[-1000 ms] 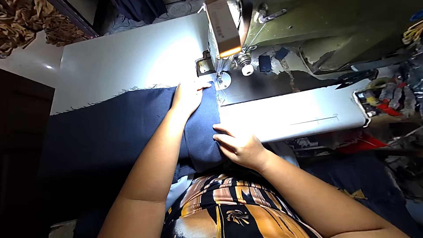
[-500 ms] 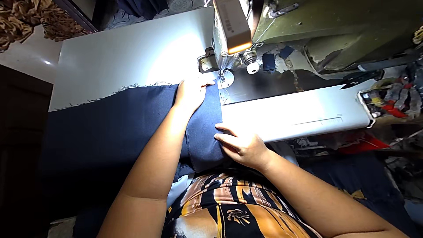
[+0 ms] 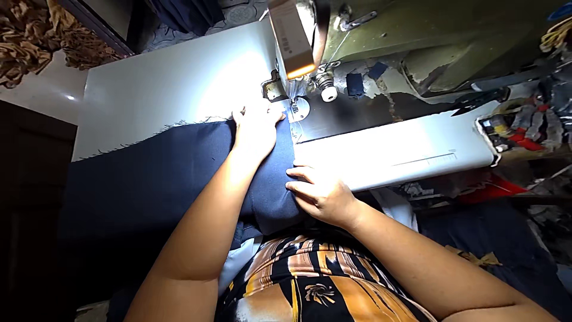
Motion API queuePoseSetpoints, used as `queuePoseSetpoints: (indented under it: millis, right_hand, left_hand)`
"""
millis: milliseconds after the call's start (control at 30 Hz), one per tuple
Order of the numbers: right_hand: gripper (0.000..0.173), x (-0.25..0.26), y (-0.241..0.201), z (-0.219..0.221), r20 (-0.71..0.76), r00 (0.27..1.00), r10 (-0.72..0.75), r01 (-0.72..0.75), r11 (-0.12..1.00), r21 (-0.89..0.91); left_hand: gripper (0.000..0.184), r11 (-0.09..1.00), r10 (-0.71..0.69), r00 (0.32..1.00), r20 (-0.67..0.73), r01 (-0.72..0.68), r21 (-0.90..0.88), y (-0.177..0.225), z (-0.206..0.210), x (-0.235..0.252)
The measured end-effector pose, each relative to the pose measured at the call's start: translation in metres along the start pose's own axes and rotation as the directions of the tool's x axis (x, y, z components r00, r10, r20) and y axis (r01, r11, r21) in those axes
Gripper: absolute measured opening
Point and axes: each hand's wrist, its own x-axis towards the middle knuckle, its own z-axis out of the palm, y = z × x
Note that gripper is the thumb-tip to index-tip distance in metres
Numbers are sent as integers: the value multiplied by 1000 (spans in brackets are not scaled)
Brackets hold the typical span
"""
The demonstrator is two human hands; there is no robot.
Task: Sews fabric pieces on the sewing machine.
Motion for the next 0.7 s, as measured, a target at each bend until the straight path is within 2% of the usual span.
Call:
queuePoseSetpoints:
  millis: [67,133,200,367,700]
  right_hand:
    - [26,0,-1,-1,24,1000,9,-9,1000,3]
    - [26,-1,-4,-6,68,998,19,-20,1000,17]
    - [26,-6,-9,-15,115,993,17,-21,999,35]
    - [28,-35,-14,-28,121,992,46,-54,997,62]
    - [28,-22,8,-34,80,993,86,-89,995,45]
  left_hand:
    - [36,996,-3,997,80,-3,85,11,-5,-11]
    - [54,998,-51,983,175,42,53,19,3,-28]
    - [60,999,-53,989,140,53,3,23,16,-48]
    - [61,999,-21,985,172,29,-44,47,19,-58]
    - [61,992,-84,981,176,99,-79,47,22,-25]
